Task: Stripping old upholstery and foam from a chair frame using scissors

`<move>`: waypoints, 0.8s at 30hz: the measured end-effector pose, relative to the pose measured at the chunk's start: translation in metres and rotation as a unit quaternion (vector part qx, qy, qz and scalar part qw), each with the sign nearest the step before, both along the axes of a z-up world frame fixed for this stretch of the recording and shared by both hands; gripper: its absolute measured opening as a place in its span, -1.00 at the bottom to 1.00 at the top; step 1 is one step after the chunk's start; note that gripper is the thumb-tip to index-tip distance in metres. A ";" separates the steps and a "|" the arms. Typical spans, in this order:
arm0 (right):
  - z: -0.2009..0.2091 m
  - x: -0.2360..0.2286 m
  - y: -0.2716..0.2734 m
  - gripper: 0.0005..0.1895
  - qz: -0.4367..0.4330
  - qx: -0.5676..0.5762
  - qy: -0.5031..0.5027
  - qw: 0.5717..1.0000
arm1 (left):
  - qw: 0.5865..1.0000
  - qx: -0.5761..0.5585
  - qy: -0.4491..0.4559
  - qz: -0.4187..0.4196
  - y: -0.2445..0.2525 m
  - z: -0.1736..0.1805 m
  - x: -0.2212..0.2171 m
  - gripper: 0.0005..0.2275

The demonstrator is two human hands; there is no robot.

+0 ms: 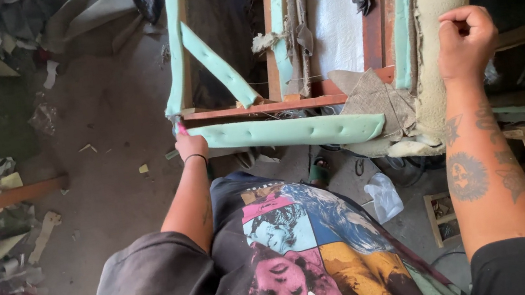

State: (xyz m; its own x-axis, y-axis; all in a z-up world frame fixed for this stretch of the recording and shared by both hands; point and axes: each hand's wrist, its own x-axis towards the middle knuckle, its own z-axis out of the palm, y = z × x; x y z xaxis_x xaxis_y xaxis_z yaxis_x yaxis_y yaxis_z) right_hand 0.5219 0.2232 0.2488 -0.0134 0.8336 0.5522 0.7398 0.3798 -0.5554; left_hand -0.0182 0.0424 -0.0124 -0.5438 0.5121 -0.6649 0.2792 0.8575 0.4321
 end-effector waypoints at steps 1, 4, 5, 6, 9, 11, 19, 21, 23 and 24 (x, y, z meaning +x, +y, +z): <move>0.000 0.000 0.001 -0.84 0.001 -0.006 0.008 1.000 | 0.999 -0.037 0.021 -0.020 0.000 0.009 0.006 -0.58; -0.003 0.003 0.002 -0.84 0.004 -0.014 0.017 1.000 | 0.989 -0.050 0.016 -0.140 -0.010 0.038 0.018 -0.60; -0.005 0.004 0.000 -0.84 0.000 -0.014 0.018 1.000 | 0.970 -0.024 -0.009 -0.243 -0.011 0.048 0.018 -0.59; -0.004 0.003 0.004 -0.84 -0.002 -0.013 0.022 1.000 | 0.969 -0.024 -0.006 -0.245 -0.010 0.046 0.020 -0.59; -0.005 0.000 0.002 -0.84 0.002 -0.023 0.047 0.999 | 0.997 0.078 -0.004 -0.006 -0.014 0.043 0.030 -0.82; -0.001 -0.003 -0.001 -0.83 -0.003 -0.001 0.024 1.000 | 0.996 -0.009 -0.022 -0.083 -0.019 0.051 0.039 -0.68; 0.004 -0.007 -0.003 -0.84 0.035 0.019 0.059 0.997 | 0.995 0.005 -0.046 -0.085 -0.028 0.024 0.046 -0.87; 0.008 -0.007 -0.002 -0.85 0.057 0.025 0.060 0.996 | 0.996 0.005 -0.080 -0.034 -0.031 0.020 0.065 -0.90; 0.015 -0.013 -0.004 -0.82 0.049 0.055 0.053 0.996 | 0.963 0.095 -0.176 0.181 -0.046 0.007 0.087 -0.92; 0.016 -0.010 -0.006 -0.82 0.061 0.047 0.047 0.996 | 0.960 0.089 -0.180 0.194 -0.054 0.013 0.113 -0.92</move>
State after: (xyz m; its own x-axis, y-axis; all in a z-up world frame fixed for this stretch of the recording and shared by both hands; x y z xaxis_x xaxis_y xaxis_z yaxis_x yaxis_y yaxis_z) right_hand 0.5120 0.2172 0.2648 -0.0558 0.7729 0.6321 0.6314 0.5177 -0.5773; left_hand 0.0949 -0.0119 0.0010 -0.4688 0.4395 -0.7662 -0.2414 0.7707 0.5897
